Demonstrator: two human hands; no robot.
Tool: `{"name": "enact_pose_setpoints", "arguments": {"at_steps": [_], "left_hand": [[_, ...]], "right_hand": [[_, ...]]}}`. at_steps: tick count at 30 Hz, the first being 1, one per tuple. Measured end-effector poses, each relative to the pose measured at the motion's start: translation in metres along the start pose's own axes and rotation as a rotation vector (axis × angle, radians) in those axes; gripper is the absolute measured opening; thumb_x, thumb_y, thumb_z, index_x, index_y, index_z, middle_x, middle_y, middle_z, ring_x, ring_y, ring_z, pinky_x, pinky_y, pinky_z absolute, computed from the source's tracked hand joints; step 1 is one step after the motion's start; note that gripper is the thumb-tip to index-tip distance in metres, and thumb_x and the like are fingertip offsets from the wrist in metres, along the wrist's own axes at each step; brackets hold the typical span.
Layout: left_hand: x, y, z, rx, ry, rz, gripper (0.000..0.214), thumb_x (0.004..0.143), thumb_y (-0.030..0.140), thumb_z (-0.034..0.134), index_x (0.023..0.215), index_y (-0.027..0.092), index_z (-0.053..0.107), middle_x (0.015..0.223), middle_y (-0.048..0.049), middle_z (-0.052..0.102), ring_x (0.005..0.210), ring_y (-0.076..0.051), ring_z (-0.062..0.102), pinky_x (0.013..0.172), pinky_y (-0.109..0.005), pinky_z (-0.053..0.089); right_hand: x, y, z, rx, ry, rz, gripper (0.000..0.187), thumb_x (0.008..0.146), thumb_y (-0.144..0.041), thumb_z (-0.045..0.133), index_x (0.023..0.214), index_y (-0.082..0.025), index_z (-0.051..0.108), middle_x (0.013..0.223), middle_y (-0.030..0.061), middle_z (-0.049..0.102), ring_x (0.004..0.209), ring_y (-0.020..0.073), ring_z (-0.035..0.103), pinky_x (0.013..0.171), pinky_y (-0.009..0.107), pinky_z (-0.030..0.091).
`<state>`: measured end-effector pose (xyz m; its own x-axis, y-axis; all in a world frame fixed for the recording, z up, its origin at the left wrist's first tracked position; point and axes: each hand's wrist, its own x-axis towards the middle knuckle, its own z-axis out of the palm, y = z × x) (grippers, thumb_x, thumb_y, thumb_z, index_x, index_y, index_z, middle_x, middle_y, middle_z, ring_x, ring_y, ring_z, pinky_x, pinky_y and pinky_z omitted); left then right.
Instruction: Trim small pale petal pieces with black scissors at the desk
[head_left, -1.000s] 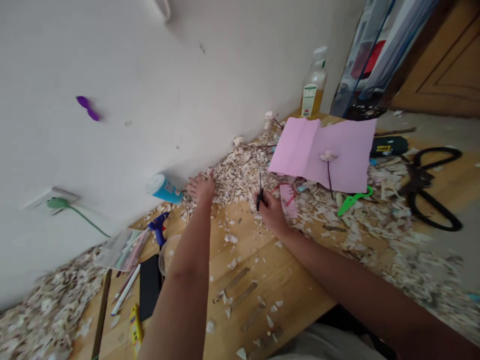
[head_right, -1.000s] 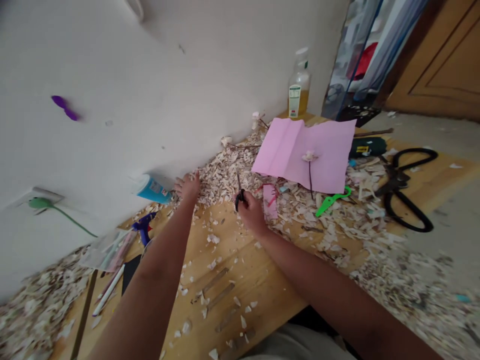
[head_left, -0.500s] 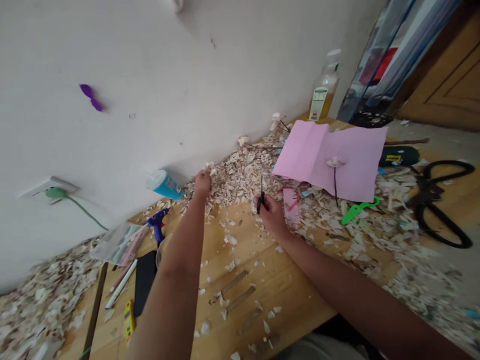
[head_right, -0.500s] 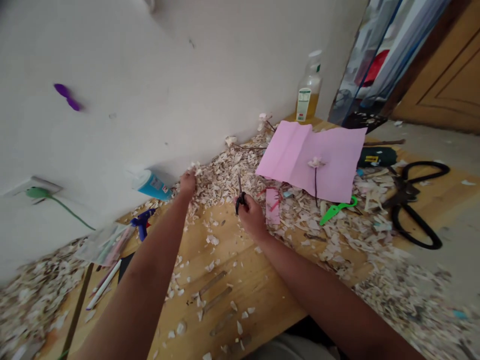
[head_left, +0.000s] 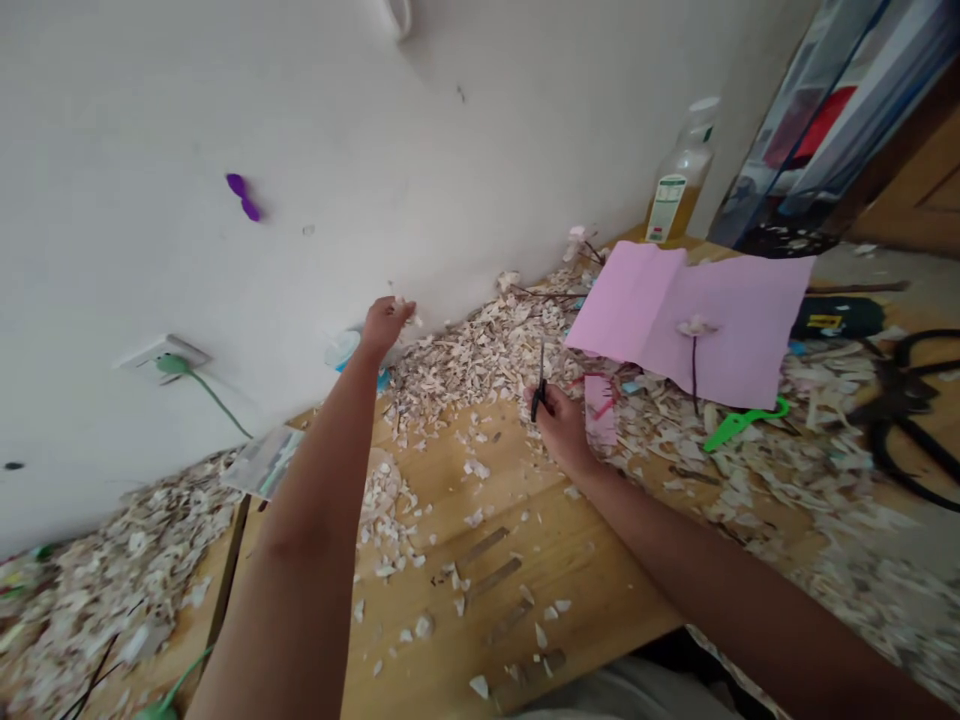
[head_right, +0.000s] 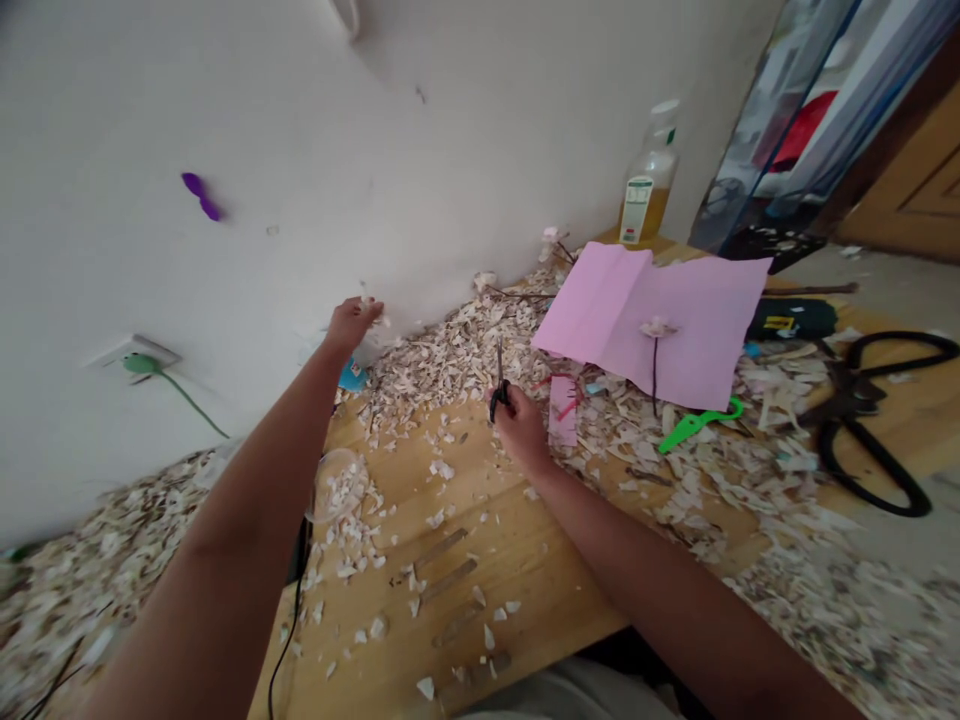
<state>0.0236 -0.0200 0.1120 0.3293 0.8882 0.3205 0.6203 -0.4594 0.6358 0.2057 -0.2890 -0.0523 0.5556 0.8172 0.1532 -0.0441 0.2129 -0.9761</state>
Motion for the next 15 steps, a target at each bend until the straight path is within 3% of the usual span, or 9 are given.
{"name": "enact_pose_setpoints", "arguments": {"at_steps": [2, 5, 7, 10, 15], "left_hand": [[0.002, -0.001, 0.0, 0.11, -0.075, 0.107, 0.022, 0.078, 0.025, 0.061, 0.095, 0.014, 0.069, 0.097, -0.0078, 0.067, 0.097, -0.02, 0.059, 0.089, -0.031, 0.047], [0.002, -0.003, 0.007, 0.273, -0.112, 0.171, 0.049, 0.073, 0.012, 0.059, 0.121, 0.017, 0.063, 0.13, -0.0103, 0.059, 0.125, -0.025, 0.049, 0.11, -0.039, 0.035], [0.001, -0.004, 0.017, 0.327, -0.107, 0.17, 0.047, 0.077, 0.008, 0.051, 0.121, 0.018, 0.065, 0.131, -0.0096, 0.06, 0.127, -0.024, 0.048, 0.113, -0.042, 0.031], [-0.003, -0.005, 0.039, 0.303, -0.142, 0.17, 0.043, 0.084, 0.008, 0.039, 0.111, 0.018, 0.07, 0.118, -0.0088, 0.068, 0.114, -0.022, 0.058, 0.107, -0.038, 0.039], [-0.015, -0.025, 0.071, 0.41, -0.232, 0.049, 0.036, 0.086, 0.013, 0.046, 0.111, 0.02, 0.072, 0.113, -0.0125, 0.07, 0.108, -0.026, 0.061, 0.1, -0.039, 0.043]], "right_hand": [[-0.001, -0.002, -0.001, 0.01, 0.001, 0.003, 0.027, 0.085, -0.047, 0.06, 0.089, -0.02, 0.063, 0.075, -0.0008, 0.06, 0.07, 0.014, 0.053, 0.065, 0.026, 0.042], [-0.002, -0.006, -0.001, 0.031, 0.005, 0.014, 0.027, 0.085, -0.047, 0.06, 0.088, -0.02, 0.062, 0.075, -0.0011, 0.059, 0.07, 0.0137, 0.053, 0.065, 0.025, 0.041], [-0.002, -0.006, -0.002, 0.033, 0.014, 0.03, 0.028, 0.085, -0.047, 0.06, 0.089, -0.02, 0.062, 0.075, -0.0011, 0.06, 0.07, 0.0136, 0.053, 0.064, 0.025, 0.041], [-0.002, -0.005, -0.002, 0.024, 0.031, 0.053, 0.029, 0.083, -0.048, 0.062, 0.091, -0.02, 0.064, 0.077, -0.0006, 0.061, 0.07, 0.0139, 0.053, 0.064, 0.025, 0.041], [-0.001, -0.004, -0.001, 0.025, 0.029, 0.066, 0.027, 0.083, -0.046, 0.062, 0.093, -0.021, 0.065, 0.078, -0.0002, 0.063, 0.068, 0.0138, 0.053, 0.062, 0.025, 0.041]]}}
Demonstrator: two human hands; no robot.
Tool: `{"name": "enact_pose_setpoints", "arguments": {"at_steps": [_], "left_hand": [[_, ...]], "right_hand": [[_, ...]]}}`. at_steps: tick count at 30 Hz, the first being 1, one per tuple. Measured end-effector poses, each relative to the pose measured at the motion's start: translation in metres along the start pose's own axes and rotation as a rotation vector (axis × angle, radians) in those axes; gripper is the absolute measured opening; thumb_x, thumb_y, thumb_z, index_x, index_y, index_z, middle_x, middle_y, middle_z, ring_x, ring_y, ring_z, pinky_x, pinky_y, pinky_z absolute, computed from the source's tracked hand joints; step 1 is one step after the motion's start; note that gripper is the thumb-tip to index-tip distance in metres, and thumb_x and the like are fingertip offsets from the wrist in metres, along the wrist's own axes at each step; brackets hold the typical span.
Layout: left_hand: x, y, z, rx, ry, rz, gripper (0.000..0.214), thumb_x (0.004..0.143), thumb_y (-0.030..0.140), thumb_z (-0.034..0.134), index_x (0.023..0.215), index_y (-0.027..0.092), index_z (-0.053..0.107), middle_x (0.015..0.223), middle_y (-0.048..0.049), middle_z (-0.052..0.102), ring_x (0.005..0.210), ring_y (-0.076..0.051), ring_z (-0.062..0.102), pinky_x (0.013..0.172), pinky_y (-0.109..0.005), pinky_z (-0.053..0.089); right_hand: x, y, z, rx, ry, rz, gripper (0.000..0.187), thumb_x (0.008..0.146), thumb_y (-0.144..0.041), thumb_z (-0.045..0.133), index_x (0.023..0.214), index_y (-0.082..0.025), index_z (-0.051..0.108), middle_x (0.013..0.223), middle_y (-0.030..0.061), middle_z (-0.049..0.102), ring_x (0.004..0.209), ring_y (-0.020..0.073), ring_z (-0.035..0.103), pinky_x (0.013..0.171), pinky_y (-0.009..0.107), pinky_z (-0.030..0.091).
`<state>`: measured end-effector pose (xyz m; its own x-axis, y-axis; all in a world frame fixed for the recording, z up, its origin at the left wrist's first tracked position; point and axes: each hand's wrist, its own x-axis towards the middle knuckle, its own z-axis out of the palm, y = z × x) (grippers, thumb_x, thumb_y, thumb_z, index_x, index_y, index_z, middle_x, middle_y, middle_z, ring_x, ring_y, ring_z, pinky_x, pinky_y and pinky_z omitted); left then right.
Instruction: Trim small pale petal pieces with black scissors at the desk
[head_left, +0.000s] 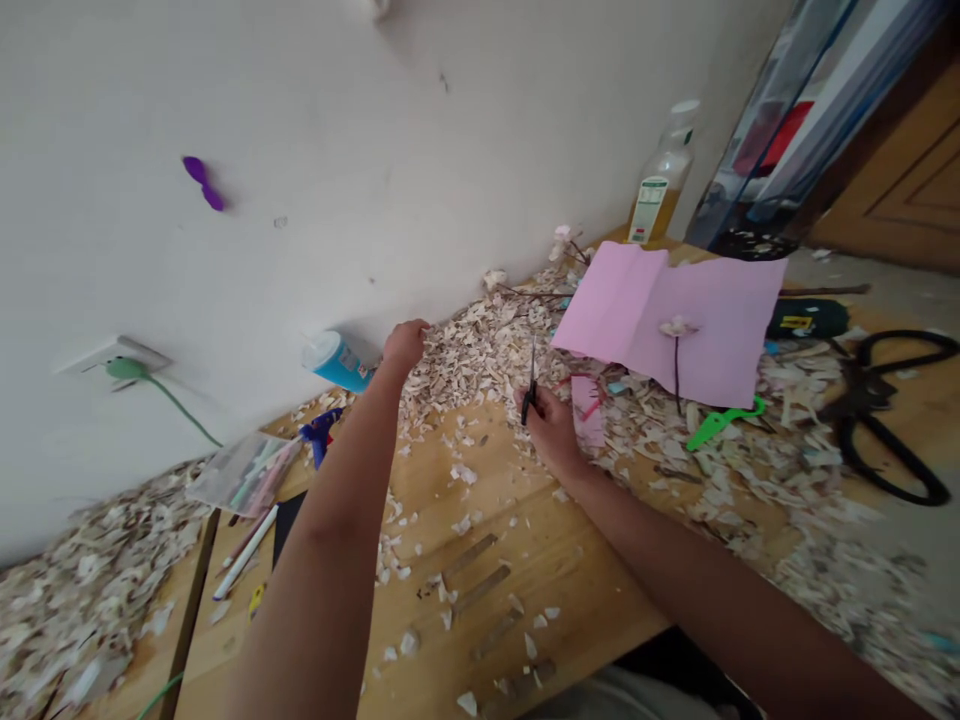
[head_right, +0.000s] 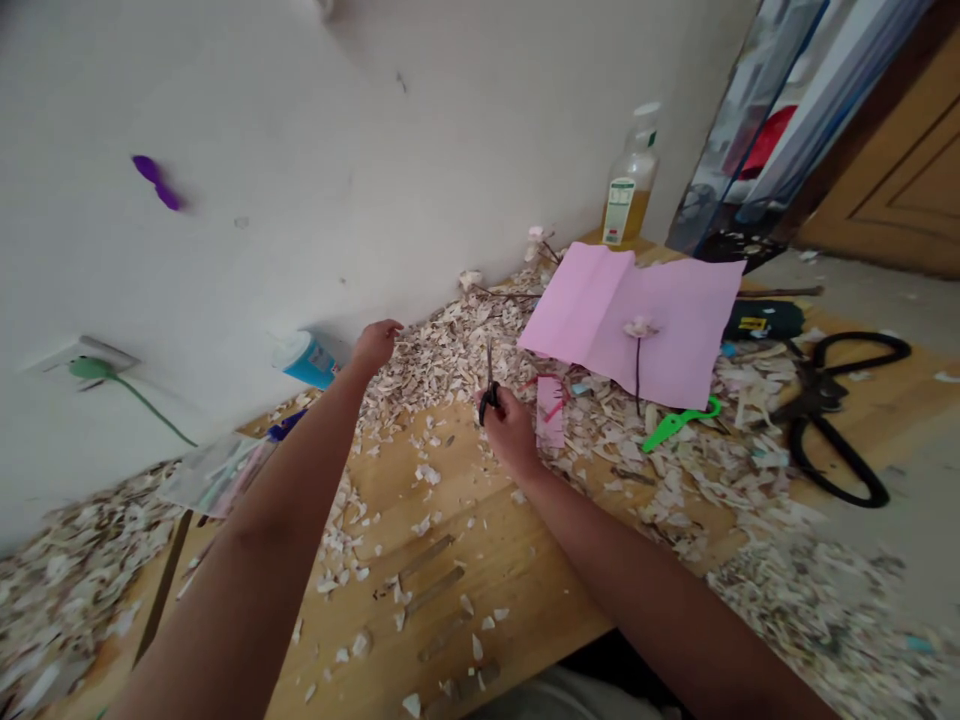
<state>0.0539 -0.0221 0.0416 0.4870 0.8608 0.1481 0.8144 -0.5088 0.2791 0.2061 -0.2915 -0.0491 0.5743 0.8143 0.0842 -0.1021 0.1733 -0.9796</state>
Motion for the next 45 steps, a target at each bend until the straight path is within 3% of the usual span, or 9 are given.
{"name": "enact_pose_setpoints", "arguments": {"at_steps": [4, 9, 17, 24, 30, 36, 38, 41, 45], "left_hand": [[-0.005, -0.027, 0.015, 0.036, -0.011, -0.08, 0.039, 0.083, 0.007, 0.047, 0.112, 0.014, 0.071, 0.114, -0.0147, 0.07, 0.108, -0.024, 0.061, 0.099, -0.035, 0.043], [-0.002, -0.048, 0.021, 0.024, -0.008, -0.059, 0.039, 0.089, 0.012, 0.045, 0.121, 0.015, 0.067, 0.126, -0.013, 0.065, 0.118, -0.023, 0.057, 0.105, -0.032, 0.039], [0.004, -0.025, 0.027, 0.336, -0.206, 0.092, 0.038, 0.094, 0.023, 0.04, 0.122, 0.024, 0.066, 0.122, -0.0141, 0.061, 0.12, -0.03, 0.049, 0.1, -0.044, 0.038], [0.003, -0.018, 0.017, 0.382, -0.145, 0.05, 0.027, 0.09, 0.031, 0.051, 0.107, 0.019, 0.068, 0.12, -0.0175, 0.057, 0.118, -0.032, 0.048, 0.095, -0.043, 0.039], [0.002, -0.03, -0.011, 0.017, -0.011, -0.093, 0.012, 0.08, 0.024, 0.065, 0.09, 0.017, 0.064, 0.092, -0.0101, 0.066, 0.086, -0.021, 0.058, 0.082, -0.034, 0.044], [-0.016, -0.004, -0.043, -0.438, 0.451, 0.009, 0.006, 0.078, 0.019, 0.068, 0.08, 0.018, 0.063, 0.099, -0.0085, 0.066, 0.103, -0.021, 0.058, 0.095, -0.034, 0.043], [-0.039, 0.019, -0.044, -0.796, 0.497, -0.049, 0.011, 0.083, 0.029, 0.066, 0.085, 0.019, 0.064, 0.094, -0.0065, 0.067, 0.095, -0.018, 0.062, 0.086, -0.031, 0.048], [-0.099, 0.06, -0.027, -1.34, 0.481, -0.137, 0.023, 0.083, 0.043, 0.066, 0.092, 0.021, 0.064, 0.096, -0.0054, 0.068, 0.087, -0.015, 0.065, 0.078, -0.027, 0.051], [-0.185, 0.098, 0.012, -1.719, 0.398, -0.265, 0.027, 0.073, 0.043, 0.077, 0.082, 0.02, 0.066, 0.088, -0.0022, 0.067, 0.077, -0.01, 0.062, 0.076, -0.023, 0.052]], "right_hand": [[0.0, -0.003, 0.001, -0.038, 0.007, -0.01, 0.026, 0.084, -0.043, 0.06, 0.093, -0.02, 0.065, 0.08, 0.0007, 0.064, 0.071, 0.0143, 0.055, 0.063, 0.025, 0.042], [0.001, -0.006, 0.004, -0.097, -0.004, 0.003, 0.027, 0.084, -0.043, 0.059, 0.095, -0.019, 0.065, 0.079, 0.001, 0.064, 0.069, 0.0143, 0.055, 0.063, 0.025, 0.041], [0.0, -0.006, 0.005, -0.117, -0.021, 0.027, 0.026, 0.084, -0.04, 0.059, 0.097, -0.019, 0.066, 0.081, 0.0017, 0.064, 0.071, 0.0144, 0.055, 0.064, 0.025, 0.041], [0.001, -0.006, 0.004, -0.103, -0.003, 0.009, 0.028, 0.085, -0.044, 0.059, 0.095, -0.019, 0.066, 0.079, 0.0006, 0.063, 0.068, 0.0128, 0.053, 0.063, 0.024, 0.04], [0.001, -0.003, 0.002, -0.09, -0.031, -0.004, 0.029, 0.084, -0.046, 0.06, 0.093, -0.019, 0.065, 0.078, 0.0007, 0.062, 0.069, 0.0137, 0.054, 0.064, 0.025, 0.042], [-0.004, -0.004, 0.0, -0.137, -0.038, -0.048, 0.028, 0.085, -0.045, 0.057, 0.094, -0.019, 0.064, 0.082, 0.002, 0.062, 0.073, 0.0151, 0.055, 0.068, 0.027, 0.042], [-0.008, -0.008, -0.002, -0.237, -0.027, -0.098, 0.027, 0.087, -0.043, 0.054, 0.097, -0.019, 0.062, 0.084, 0.0026, 0.061, 0.075, 0.0161, 0.054, 0.069, 0.029, 0.043], [-0.015, -0.013, -0.005, -0.492, -0.012, -0.301, 0.024, 0.086, -0.037, 0.054, 0.1, -0.019, 0.058, 0.088, 0.0047, 0.057, 0.083, 0.0195, 0.052, 0.078, 0.034, 0.043], [-0.024, -0.018, -0.007, -0.815, -0.112, -0.538, 0.032, 0.083, -0.032, 0.056, 0.111, -0.016, 0.053, 0.094, 0.0083, 0.056, 0.091, 0.0237, 0.049, 0.086, 0.039, 0.04]]}}
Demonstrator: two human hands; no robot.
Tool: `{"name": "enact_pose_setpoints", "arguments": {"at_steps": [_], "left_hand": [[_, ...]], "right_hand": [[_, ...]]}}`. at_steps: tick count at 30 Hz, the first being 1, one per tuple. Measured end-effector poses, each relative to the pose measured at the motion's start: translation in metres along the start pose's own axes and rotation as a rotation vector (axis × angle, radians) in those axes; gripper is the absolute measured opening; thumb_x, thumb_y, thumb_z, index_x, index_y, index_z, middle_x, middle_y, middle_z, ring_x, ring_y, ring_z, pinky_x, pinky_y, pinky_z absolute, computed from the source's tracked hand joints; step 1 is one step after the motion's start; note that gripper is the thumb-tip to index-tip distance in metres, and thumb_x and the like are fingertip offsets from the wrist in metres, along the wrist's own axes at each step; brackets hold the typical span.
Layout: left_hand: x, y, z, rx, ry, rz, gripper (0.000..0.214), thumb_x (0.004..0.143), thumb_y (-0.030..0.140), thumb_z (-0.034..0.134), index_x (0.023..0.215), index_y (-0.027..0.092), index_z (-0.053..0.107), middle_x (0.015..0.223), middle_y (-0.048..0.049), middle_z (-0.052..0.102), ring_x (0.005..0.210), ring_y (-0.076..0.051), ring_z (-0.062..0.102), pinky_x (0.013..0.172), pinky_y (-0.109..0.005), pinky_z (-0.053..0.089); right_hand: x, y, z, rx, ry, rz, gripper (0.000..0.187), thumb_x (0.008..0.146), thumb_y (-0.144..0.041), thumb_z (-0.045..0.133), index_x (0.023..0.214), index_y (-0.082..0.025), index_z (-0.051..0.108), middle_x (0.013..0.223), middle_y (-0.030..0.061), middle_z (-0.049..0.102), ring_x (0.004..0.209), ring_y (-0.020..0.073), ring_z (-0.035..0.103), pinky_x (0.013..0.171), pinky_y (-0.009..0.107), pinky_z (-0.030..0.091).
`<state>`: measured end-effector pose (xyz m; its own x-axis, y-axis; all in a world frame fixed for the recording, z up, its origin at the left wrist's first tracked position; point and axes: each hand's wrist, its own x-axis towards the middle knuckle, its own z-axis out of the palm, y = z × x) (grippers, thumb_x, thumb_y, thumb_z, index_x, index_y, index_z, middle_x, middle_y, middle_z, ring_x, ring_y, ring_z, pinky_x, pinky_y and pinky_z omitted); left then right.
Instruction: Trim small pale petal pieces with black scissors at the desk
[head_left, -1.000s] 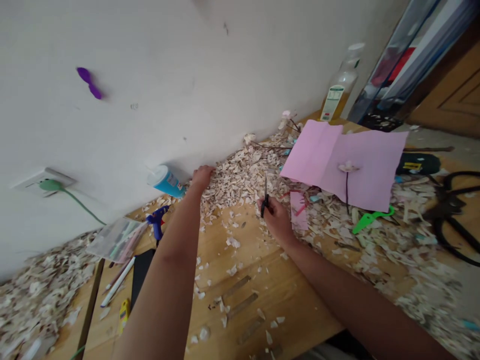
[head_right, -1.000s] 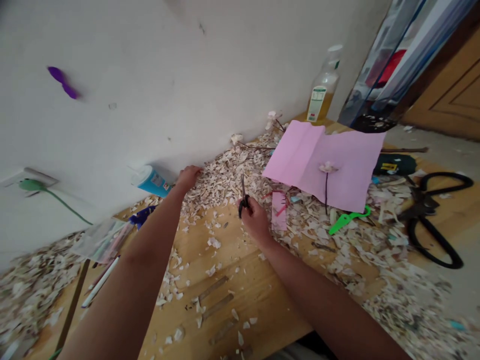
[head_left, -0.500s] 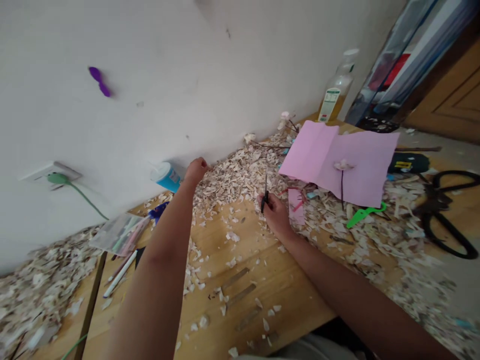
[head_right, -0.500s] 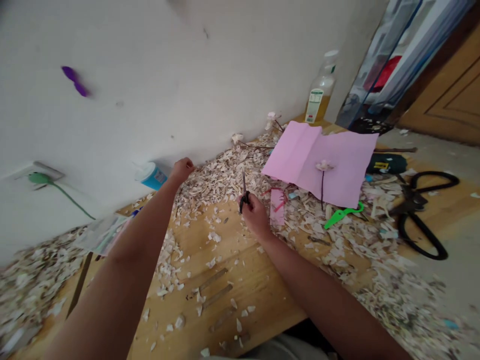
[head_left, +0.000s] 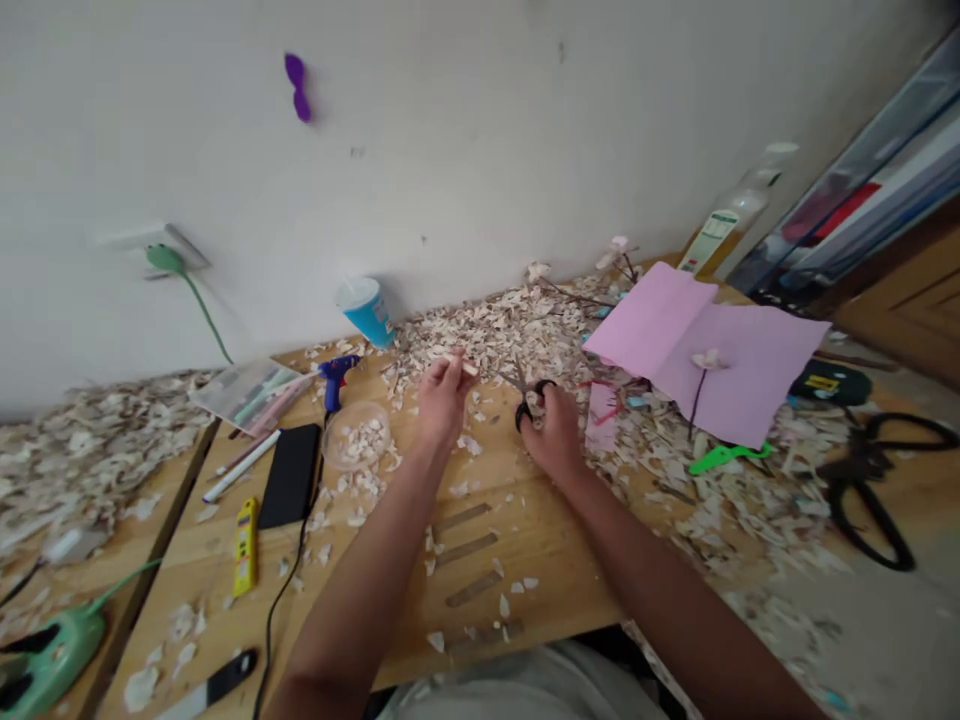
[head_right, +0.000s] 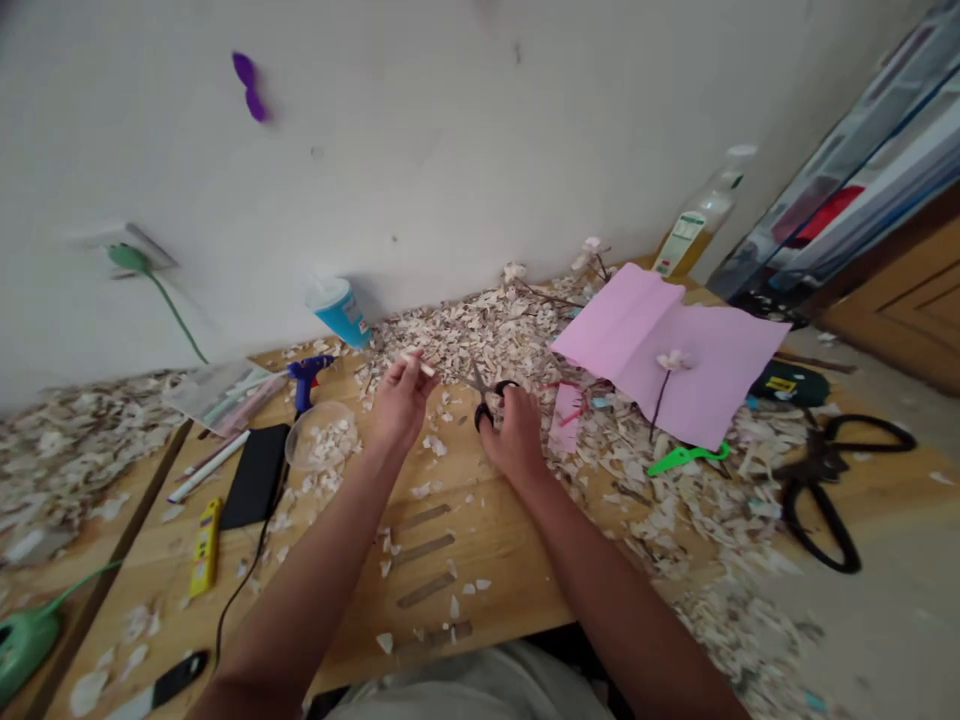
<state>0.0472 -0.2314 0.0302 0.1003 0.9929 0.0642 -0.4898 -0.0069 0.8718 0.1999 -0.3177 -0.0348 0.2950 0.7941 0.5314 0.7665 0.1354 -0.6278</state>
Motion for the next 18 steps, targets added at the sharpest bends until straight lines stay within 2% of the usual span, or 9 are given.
{"name": "enact_pose_setpoints", "arguments": {"at_steps": [2, 4, 10, 14, 18], "left_hand": [[-0.027, -0.015, -0.008, -0.099, 0.016, -0.077, 0.03, 0.07, 0.043, 0.08, 0.084, 0.019, 0.067, 0.08, 0.0, 0.065, 0.073, -0.009, 0.061, 0.076, -0.023, 0.053], [-0.038, -0.025, -0.015, -0.153, 0.026, -0.109, 0.033, 0.067, 0.043, 0.082, 0.083, 0.018, 0.067, 0.078, 0.0006, 0.064, 0.071, -0.009, 0.061, 0.076, -0.023, 0.053], [-0.033, -0.038, -0.031, -0.26, 0.128, -0.111, 0.034, 0.065, 0.041, 0.083, 0.074, 0.018, 0.059, 0.079, 0.0006, 0.066, 0.078, -0.013, 0.066, 0.083, -0.031, 0.054], [-0.032, -0.045, -0.039, -0.306, 0.149, -0.12, 0.033, 0.068, 0.041, 0.082, 0.075, 0.017, 0.059, 0.08, -0.0013, 0.068, 0.078, -0.014, 0.067, 0.083, -0.031, 0.053], [-0.031, -0.051, -0.042, -0.369, 0.206, -0.157, 0.036, 0.064, 0.042, 0.083, 0.073, 0.017, 0.059, 0.077, -0.0015, 0.068, 0.074, -0.012, 0.065, 0.083, -0.03, 0.053]], "right_hand": [[-0.003, -0.002, -0.001, -0.119, -0.07, -0.036, 0.032, 0.082, -0.031, 0.056, 0.11, -0.016, 0.054, 0.096, 0.0096, 0.057, 0.093, 0.0256, 0.048, 0.086, 0.04, 0.039], [-0.005, -0.004, -0.003, -0.23, -0.103, -0.037, 0.03, 0.081, -0.031, 0.057, 0.108, -0.017, 0.055, 0.098, 0.0108, 0.059, 0.096, 0.0274, 0.048, 0.086, 0.04, 0.037], [-0.008, -0.01, -0.008, -0.435, -0.203, -0.066, 0.028, 0.082, -0.033, 0.056, 0.106, -0.018, 0.057, 0.104, 0.0117, 0.061, 0.099, 0.0292, 0.047, 0.086, 0.04, 0.032], [-0.012, -0.015, -0.006, -0.458, -0.257, -0.125, 0.031, 0.083, -0.033, 0.055, 0.11, -0.018, 0.058, 0.104, 0.0118, 0.062, 0.1, 0.0293, 0.048, 0.086, 0.039, 0.033], [-0.015, -0.016, -0.003, -0.468, -0.272, -0.152, 0.031, 0.083, -0.032, 0.055, 0.111, -0.018, 0.058, 0.104, 0.0114, 0.063, 0.1, 0.0288, 0.049, 0.086, 0.04, 0.033]]}}
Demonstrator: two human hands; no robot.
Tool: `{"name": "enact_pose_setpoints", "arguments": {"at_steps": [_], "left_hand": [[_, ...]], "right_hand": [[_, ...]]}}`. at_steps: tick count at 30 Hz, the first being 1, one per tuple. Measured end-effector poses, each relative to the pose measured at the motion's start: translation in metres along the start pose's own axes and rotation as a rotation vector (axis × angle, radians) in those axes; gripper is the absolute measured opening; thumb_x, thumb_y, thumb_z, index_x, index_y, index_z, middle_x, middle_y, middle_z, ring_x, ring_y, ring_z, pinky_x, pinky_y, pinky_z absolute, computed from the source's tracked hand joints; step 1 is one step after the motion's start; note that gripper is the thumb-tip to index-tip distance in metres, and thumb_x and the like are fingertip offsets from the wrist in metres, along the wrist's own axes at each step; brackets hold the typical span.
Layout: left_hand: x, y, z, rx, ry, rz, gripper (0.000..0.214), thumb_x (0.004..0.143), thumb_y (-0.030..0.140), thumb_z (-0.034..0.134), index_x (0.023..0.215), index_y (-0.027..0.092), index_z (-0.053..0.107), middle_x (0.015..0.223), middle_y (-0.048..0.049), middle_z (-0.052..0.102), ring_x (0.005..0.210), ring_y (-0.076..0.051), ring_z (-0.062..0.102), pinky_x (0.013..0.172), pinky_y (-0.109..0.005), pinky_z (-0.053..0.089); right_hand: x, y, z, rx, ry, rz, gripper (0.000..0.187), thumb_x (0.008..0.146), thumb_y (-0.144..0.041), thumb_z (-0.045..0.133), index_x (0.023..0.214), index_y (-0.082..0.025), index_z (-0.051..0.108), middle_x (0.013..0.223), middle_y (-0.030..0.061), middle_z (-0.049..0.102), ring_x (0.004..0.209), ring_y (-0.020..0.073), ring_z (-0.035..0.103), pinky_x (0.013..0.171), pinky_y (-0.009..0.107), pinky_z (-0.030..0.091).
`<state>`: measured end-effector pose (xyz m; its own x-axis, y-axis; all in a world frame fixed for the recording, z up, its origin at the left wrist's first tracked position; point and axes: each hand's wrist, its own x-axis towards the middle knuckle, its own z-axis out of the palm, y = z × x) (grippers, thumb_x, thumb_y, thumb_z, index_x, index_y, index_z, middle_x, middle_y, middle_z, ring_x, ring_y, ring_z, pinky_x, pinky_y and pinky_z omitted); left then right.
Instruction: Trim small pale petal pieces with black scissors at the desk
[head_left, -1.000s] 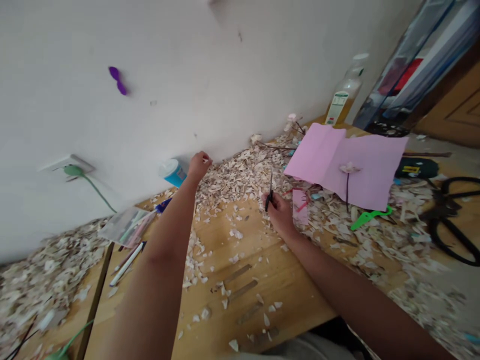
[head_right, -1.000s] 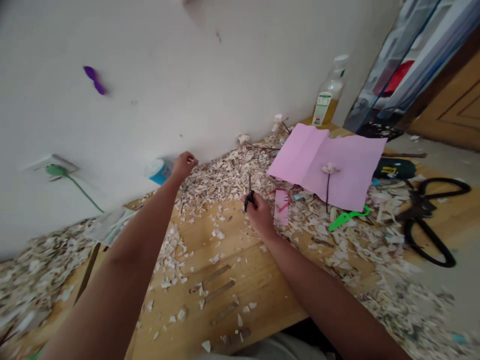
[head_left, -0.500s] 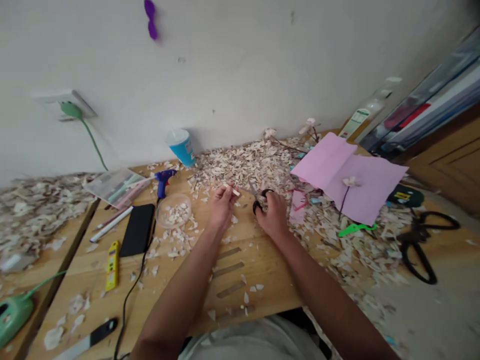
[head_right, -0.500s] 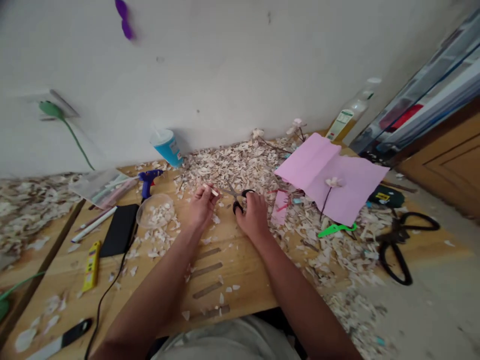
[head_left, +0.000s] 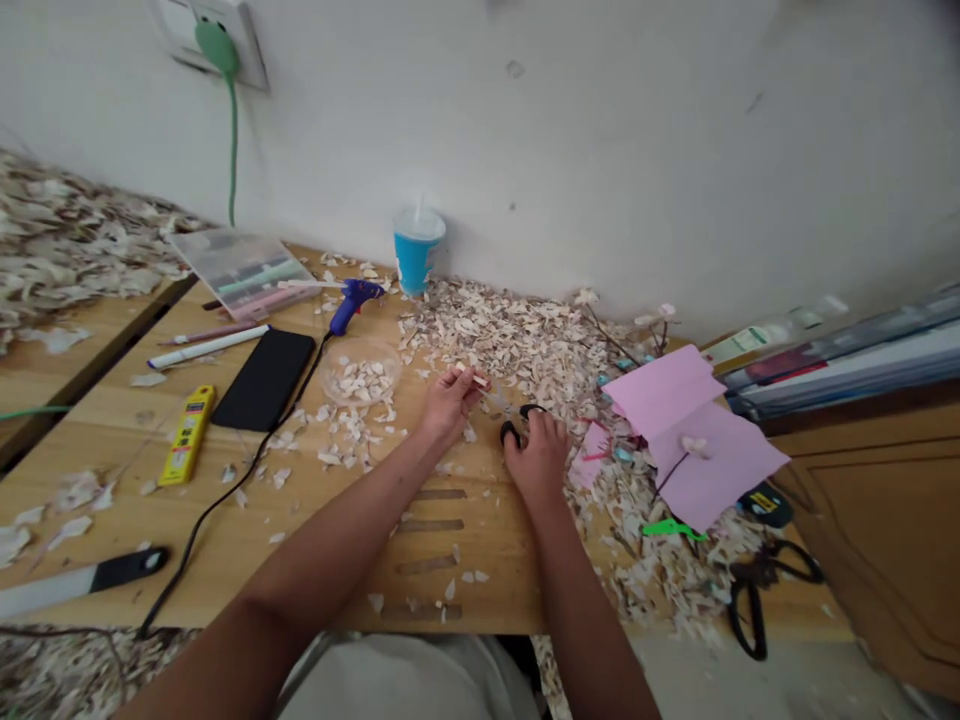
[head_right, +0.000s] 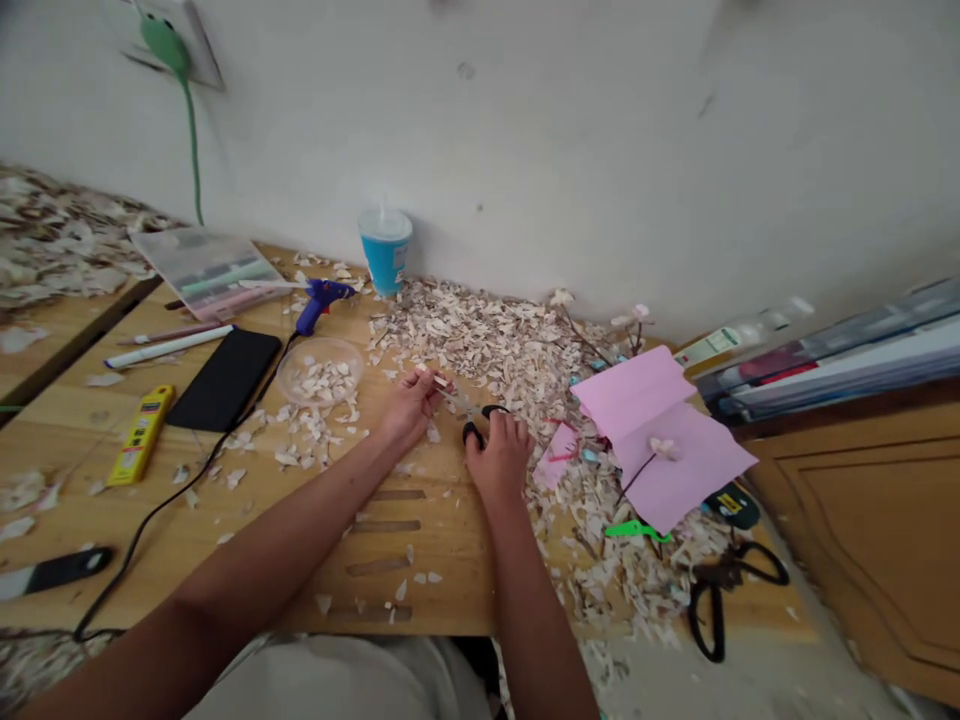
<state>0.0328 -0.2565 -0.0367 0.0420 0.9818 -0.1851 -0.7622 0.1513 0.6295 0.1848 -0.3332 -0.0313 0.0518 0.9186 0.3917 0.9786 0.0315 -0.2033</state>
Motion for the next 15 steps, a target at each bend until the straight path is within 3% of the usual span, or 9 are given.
{"name": "enact_pose_setpoints", "arguments": {"at_steps": [15], "left_hand": [[0.0011, 0.002, -0.0004, -0.055, 0.075, -0.022, 0.041, 0.058, 0.042, 0.087, 0.068, 0.017, 0.056, 0.067, 0.0022, 0.061, 0.065, -0.009, 0.06, 0.069, -0.024, 0.054]], "right_hand": [[-0.0006, 0.0026, 0.0076, -0.042, -0.02, 0.033, 0.029, 0.084, -0.034, 0.053, 0.108, -0.017, 0.058, 0.101, 0.0114, 0.063, 0.097, 0.0291, 0.049, 0.086, 0.041, 0.032]]}}
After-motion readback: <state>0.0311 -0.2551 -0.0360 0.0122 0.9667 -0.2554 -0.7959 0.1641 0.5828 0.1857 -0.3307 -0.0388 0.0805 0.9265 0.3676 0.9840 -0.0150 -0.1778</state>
